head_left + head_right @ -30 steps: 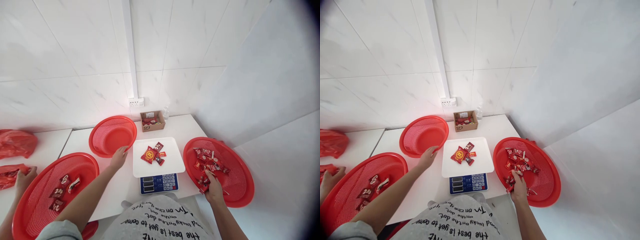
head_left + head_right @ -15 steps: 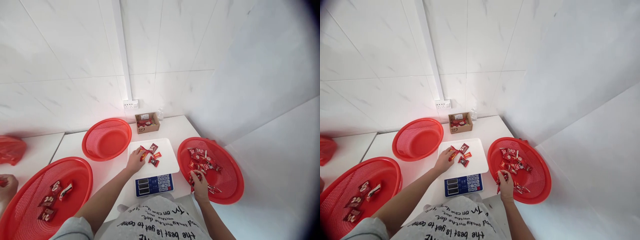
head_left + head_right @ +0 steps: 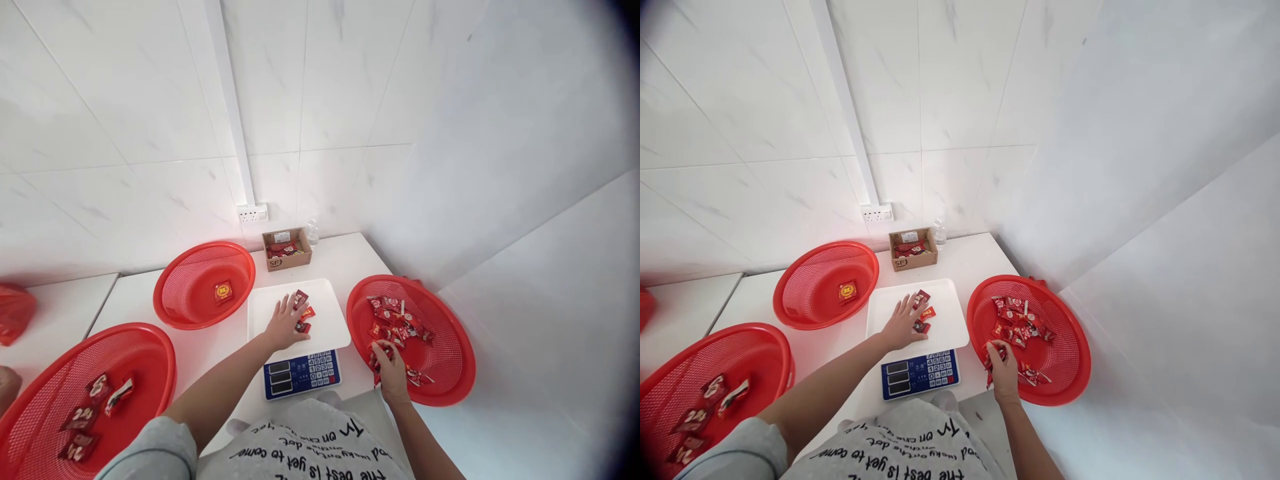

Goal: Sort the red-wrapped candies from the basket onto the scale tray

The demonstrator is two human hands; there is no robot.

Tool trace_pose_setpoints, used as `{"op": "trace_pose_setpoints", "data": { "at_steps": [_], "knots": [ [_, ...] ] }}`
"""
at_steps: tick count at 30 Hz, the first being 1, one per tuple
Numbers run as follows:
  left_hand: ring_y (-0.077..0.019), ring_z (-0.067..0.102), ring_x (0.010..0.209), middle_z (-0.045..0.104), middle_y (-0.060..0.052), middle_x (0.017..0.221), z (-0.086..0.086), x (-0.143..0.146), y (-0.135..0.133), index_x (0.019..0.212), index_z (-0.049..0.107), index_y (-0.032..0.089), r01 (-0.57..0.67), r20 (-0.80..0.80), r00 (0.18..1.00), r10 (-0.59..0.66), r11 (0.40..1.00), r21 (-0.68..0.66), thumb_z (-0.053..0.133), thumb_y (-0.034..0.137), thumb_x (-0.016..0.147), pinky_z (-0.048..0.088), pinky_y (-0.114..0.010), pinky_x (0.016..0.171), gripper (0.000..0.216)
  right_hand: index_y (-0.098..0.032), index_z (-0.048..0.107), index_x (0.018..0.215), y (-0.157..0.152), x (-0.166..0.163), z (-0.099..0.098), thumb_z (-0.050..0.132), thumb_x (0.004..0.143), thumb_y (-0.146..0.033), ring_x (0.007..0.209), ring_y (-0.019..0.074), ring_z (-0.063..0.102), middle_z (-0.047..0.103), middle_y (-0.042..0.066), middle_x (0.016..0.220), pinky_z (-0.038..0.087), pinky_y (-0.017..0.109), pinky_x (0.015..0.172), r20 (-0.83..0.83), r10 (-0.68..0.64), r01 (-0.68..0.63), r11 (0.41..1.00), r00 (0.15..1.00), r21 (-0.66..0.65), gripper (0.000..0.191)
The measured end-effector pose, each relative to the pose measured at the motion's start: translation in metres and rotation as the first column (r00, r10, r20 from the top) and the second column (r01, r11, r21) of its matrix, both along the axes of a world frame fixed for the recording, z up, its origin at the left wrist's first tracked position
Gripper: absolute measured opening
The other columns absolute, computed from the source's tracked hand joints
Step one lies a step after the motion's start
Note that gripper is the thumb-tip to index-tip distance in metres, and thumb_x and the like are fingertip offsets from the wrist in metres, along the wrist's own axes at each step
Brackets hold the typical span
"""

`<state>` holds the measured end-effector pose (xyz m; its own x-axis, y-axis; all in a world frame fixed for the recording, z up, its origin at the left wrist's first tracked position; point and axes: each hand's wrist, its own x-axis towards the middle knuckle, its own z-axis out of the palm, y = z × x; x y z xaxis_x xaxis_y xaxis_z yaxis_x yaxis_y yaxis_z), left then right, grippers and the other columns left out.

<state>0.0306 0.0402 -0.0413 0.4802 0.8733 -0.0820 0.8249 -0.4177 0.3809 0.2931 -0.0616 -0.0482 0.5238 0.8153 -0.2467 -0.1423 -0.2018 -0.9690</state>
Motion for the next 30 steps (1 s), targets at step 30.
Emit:
{"op": "trace_pose_setpoints", "data": {
  "at_steps": [30],
  "knots": [
    [-0.0310, 0.044, 0.117, 0.050, -0.019, 0.126, 0.043, -0.102, 0.048, 0.128, 0.043, 0.012, -0.650, 0.103, 0.758, 0.644, 0.733, 0.202, 0.027, 0.044, 0.090, 0.037, -0.044, 0.093, 0.052, -0.019, 0.054, 0.079, 0.001, 0.005, -0.006, 0.069, 0.063, -0.050, 0.046, 0.0105, 0.048, 0.052, -0.006, 0.053, 0.040, 0.022, 0.044, -0.004, 0.034, -0.034, 0.999, 0.999, -0.010, 0.038]
  ]
}}
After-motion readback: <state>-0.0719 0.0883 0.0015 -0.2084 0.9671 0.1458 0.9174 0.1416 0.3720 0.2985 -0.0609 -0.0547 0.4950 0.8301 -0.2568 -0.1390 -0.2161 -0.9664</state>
